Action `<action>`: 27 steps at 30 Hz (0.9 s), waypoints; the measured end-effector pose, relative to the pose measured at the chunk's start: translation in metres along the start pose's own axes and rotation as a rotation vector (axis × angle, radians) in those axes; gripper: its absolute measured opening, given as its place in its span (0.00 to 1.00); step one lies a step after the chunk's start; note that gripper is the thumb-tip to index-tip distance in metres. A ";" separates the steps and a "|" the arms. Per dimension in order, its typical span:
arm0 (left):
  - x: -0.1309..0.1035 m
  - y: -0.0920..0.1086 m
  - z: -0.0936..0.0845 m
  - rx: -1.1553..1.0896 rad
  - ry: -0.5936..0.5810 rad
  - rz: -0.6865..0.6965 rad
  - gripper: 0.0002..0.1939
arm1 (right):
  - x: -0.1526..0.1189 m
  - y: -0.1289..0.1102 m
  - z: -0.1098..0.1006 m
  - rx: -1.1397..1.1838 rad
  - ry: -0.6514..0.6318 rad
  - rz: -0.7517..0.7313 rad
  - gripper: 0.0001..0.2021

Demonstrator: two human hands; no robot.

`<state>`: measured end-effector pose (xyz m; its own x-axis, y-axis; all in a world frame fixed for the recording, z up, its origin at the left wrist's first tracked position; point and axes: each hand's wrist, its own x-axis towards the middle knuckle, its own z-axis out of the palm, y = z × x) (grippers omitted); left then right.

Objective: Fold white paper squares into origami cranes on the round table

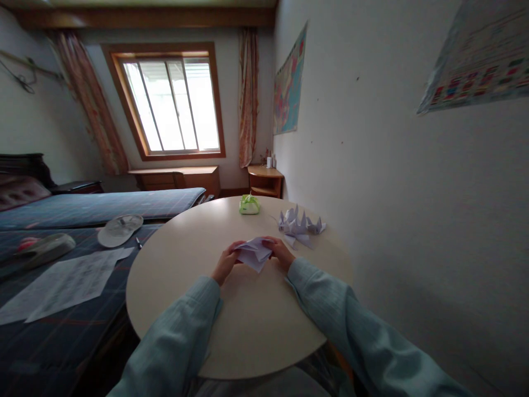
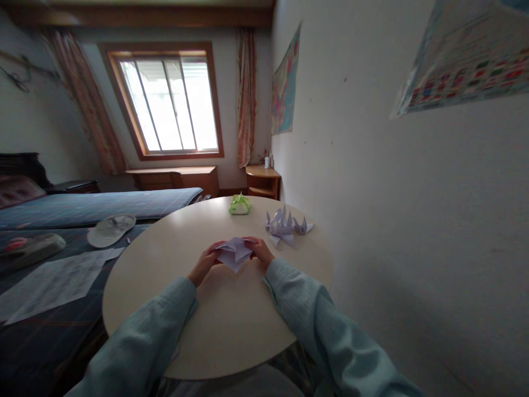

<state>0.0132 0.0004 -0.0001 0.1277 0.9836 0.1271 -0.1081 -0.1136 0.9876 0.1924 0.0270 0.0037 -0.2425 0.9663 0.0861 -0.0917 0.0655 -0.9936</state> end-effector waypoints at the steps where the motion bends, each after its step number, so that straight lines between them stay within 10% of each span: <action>1: -0.002 0.002 0.001 0.000 -0.023 -0.007 0.19 | 0.000 0.000 0.000 0.012 -0.011 0.005 0.17; 27: -0.008 0.011 0.000 0.127 0.043 0.021 0.22 | -0.003 -0.002 0.005 0.130 -0.042 0.048 0.16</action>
<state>0.0107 -0.0091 0.0100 0.0844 0.9855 0.1470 0.0152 -0.1487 0.9888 0.1887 0.0229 0.0055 -0.2901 0.9560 0.0440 -0.2028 -0.0165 -0.9791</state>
